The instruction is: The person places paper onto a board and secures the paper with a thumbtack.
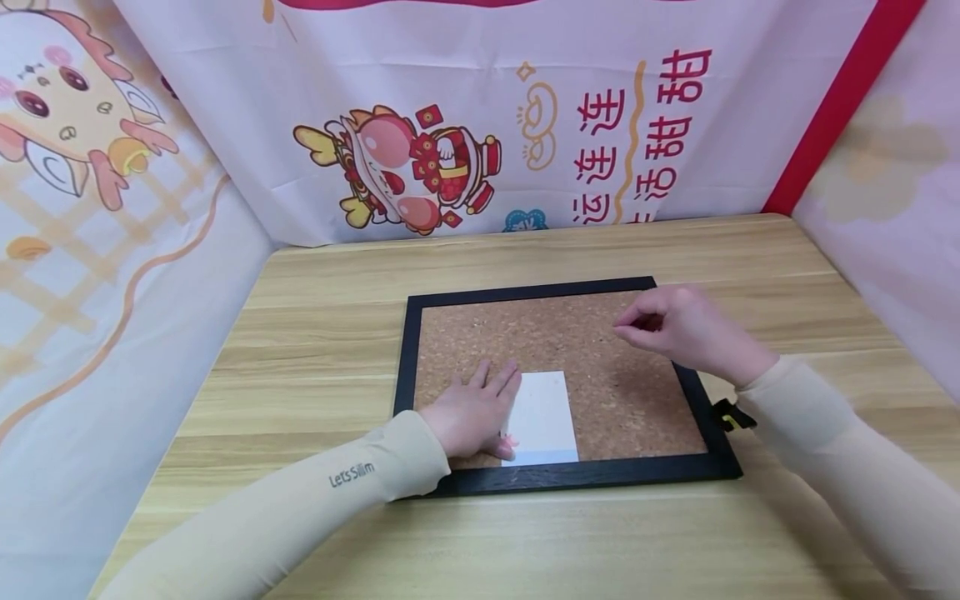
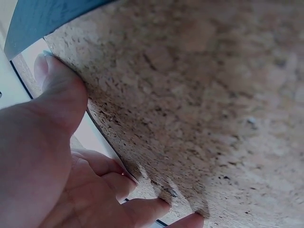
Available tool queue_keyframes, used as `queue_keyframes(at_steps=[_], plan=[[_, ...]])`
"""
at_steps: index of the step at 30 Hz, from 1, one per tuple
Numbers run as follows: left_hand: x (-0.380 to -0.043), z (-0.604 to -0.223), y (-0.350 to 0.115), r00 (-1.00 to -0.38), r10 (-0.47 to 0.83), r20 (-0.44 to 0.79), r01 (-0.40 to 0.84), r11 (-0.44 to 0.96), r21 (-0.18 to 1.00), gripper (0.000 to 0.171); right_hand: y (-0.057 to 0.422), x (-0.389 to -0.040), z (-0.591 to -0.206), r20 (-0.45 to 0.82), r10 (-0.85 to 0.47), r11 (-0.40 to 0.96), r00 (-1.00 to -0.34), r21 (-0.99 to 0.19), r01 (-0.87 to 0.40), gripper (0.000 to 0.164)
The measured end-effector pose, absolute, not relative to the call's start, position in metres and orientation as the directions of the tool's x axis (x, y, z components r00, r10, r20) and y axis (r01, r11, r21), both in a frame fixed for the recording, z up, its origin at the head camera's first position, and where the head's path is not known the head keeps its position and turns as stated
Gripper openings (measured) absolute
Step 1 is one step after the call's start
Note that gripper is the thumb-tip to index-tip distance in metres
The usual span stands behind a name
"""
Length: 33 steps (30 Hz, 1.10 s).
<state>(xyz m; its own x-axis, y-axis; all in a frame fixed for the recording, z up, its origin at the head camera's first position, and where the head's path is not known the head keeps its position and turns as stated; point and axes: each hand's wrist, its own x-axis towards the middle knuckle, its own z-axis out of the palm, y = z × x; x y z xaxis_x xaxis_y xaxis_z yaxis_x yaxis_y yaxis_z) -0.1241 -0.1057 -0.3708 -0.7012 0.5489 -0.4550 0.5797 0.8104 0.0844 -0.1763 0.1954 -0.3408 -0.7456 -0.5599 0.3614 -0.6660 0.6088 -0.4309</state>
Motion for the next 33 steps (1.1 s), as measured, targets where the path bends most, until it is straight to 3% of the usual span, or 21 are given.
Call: queue_keyframes(at_steps=[6, 15, 24, 27, 29, 31, 33], plan=[[-0.124, -0.372, -0.106, -0.701, 0.551, -0.453, 0.581, 0.809, 0.084, 0.102, 0.182, -0.17, -0.347, 0.387, -0.606, 0.546, -0.695, -0.432, -0.718, 0.015], [-0.125, -0.373, -0.106, -0.703, 0.547, -0.454, 0.573, 0.814, 0.094, 0.102, 0.156, -0.153, -0.35, 0.464, -0.687, 0.412, -0.559, -0.386, -0.826, 0.021], [-0.126, -0.374, -0.105, -0.704, 0.528, -0.475, 0.562, 0.823, 0.081, 0.1, 0.137, -0.123, -0.342, 0.5, -0.745, 0.378, -0.442, -0.229, -0.897, 0.035], [-0.126, -0.374, -0.105, -0.706, 0.523, -0.478, 0.564, 0.823, 0.069, 0.099, 0.133, -0.114, -0.338, 0.518, -0.779, 0.359, -0.355, -0.096, -0.928, 0.043], [-0.126, -0.374, -0.105, -0.707, 0.524, -0.475, 0.566, 0.822, 0.064, 0.099, 0.132, -0.109, -0.336, 0.547, -0.794, 0.319, -0.265, 0.004, -0.948, 0.03], [-0.126, -0.374, -0.106, -0.708, 0.526, -0.471, 0.57, 0.82, 0.059, 0.099, 0.129, -0.104, -0.333, 0.586, -0.798, 0.268, -0.142, 0.135, -0.954, 0.02], [-0.126, -0.374, -0.106, -0.708, 0.53, -0.467, 0.573, 0.818, 0.06, 0.099, 0.125, -0.101, -0.331, 0.633, -0.774, 0.217, -0.007, 0.256, -0.942, 0.022]])
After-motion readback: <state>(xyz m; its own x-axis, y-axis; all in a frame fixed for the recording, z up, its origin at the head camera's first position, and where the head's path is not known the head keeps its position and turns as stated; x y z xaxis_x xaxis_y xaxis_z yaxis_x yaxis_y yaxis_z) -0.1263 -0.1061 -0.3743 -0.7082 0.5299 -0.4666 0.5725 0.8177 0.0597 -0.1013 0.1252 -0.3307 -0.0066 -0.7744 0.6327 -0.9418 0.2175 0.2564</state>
